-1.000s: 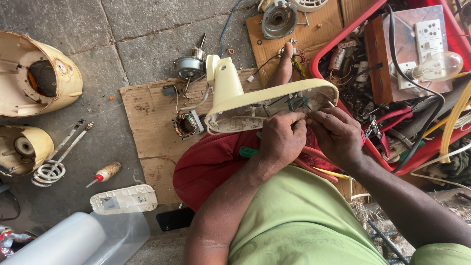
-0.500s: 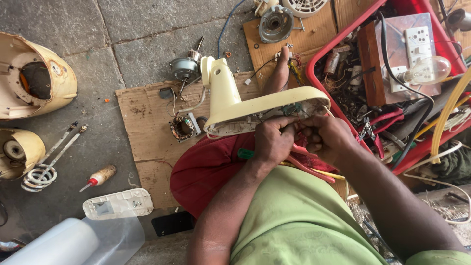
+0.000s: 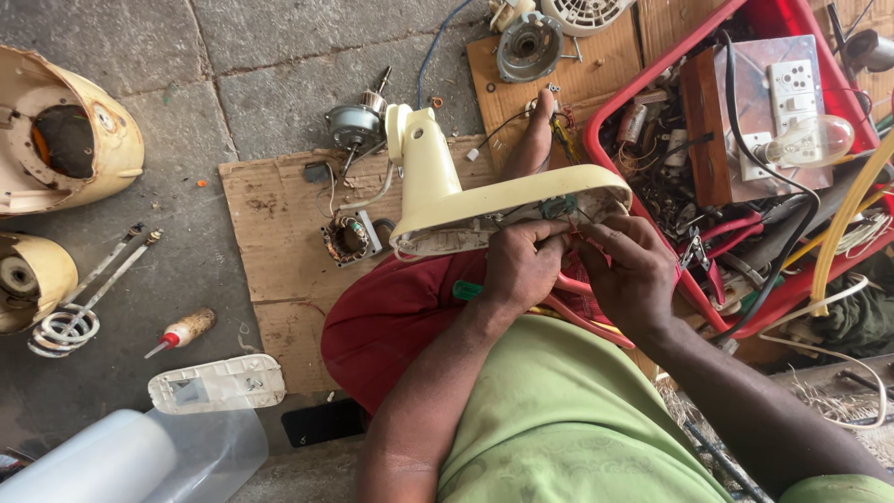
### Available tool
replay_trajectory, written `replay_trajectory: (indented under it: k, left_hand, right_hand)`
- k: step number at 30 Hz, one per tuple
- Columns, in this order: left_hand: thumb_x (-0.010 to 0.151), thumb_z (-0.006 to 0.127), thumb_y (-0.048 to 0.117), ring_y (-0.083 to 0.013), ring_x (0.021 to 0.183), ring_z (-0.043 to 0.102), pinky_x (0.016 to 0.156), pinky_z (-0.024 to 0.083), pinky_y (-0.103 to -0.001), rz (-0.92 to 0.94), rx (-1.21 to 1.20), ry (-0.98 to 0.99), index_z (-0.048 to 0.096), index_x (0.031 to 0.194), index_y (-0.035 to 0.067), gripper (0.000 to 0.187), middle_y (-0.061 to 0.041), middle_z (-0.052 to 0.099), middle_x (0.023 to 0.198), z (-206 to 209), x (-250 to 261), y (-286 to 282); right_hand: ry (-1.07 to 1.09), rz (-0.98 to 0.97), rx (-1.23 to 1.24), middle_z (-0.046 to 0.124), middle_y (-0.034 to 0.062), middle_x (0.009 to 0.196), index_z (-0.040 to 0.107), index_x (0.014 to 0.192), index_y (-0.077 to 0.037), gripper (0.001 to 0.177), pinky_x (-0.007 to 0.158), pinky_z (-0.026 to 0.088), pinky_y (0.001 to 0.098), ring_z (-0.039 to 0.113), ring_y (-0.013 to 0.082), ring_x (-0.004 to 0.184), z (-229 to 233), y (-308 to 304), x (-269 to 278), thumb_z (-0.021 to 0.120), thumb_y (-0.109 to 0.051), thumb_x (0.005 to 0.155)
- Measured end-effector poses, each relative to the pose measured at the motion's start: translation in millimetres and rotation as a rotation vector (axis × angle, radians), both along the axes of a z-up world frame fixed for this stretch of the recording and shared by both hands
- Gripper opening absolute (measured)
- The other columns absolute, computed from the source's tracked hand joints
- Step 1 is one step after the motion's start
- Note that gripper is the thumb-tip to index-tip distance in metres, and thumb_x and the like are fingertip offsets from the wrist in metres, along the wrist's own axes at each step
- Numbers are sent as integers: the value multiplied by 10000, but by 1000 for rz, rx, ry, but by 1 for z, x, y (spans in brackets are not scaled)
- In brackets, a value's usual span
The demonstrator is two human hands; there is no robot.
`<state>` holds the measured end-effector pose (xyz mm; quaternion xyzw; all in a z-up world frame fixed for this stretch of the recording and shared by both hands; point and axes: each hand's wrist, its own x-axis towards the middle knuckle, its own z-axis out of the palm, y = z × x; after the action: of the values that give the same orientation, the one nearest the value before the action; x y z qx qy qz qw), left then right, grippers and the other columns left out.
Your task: The person strips wires with a tool and applies red electrical tape to internal connections inside a dismantled white appliance housing while sitting on the floor.
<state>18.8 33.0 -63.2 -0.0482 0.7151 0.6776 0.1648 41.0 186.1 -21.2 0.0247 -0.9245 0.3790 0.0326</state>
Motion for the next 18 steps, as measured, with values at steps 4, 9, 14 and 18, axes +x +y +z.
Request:
replay_trajectory:
  k: [4, 9, 14, 18]
  left_hand:
    - [923, 722, 93, -129, 857, 755, 775, 597, -300, 8, -2, 111, 778, 1081, 41, 176, -121, 783, 961, -5, 1, 0]
    - [925, 738, 93, -120, 704, 679, 662, 561, -285, -50, -4, -60, 793, 1064, 26, 163, -112, 785, 819, -1, -4, -4]
    - [936, 689, 42, -83, 745, 695, 679, 575, -257, 5, 44, -67, 786, 1072, 21, 169, -81, 793, 883, -10, 2, 0]
    - [926, 695, 25, -84, 751, 696, 686, 572, -256, 3, 28, -5, 788, 1071, 7, 173, -66, 781, 884, -16, 2, 0]
  right_hand:
    - [37, 8, -46, 688, 106, 1014, 759, 1125, -40, 217, 674, 534, 301, 672, 176, 818, -6, -2, -1, 781, 3, 913]
    - [-14, -81, -216, 678, 102, 988, 719, 1071, 11, 122, 693, 569, 282, 697, 160, 826, -17, -5, 6, 700, 13, 951]
    - [-972, -785, -1089, 681, 102, 789, 691, 888, -49, 101, 445, 379, 255, 609, 162, 610, -54, 3, -13, 606, -101, 875]
    - [-1164, -775, -1119, 608, 46, 741, 675, 876, -41, 143, 434, 313, 248, 504, 117, 564, -54, 17, -21, 650, -178, 908]
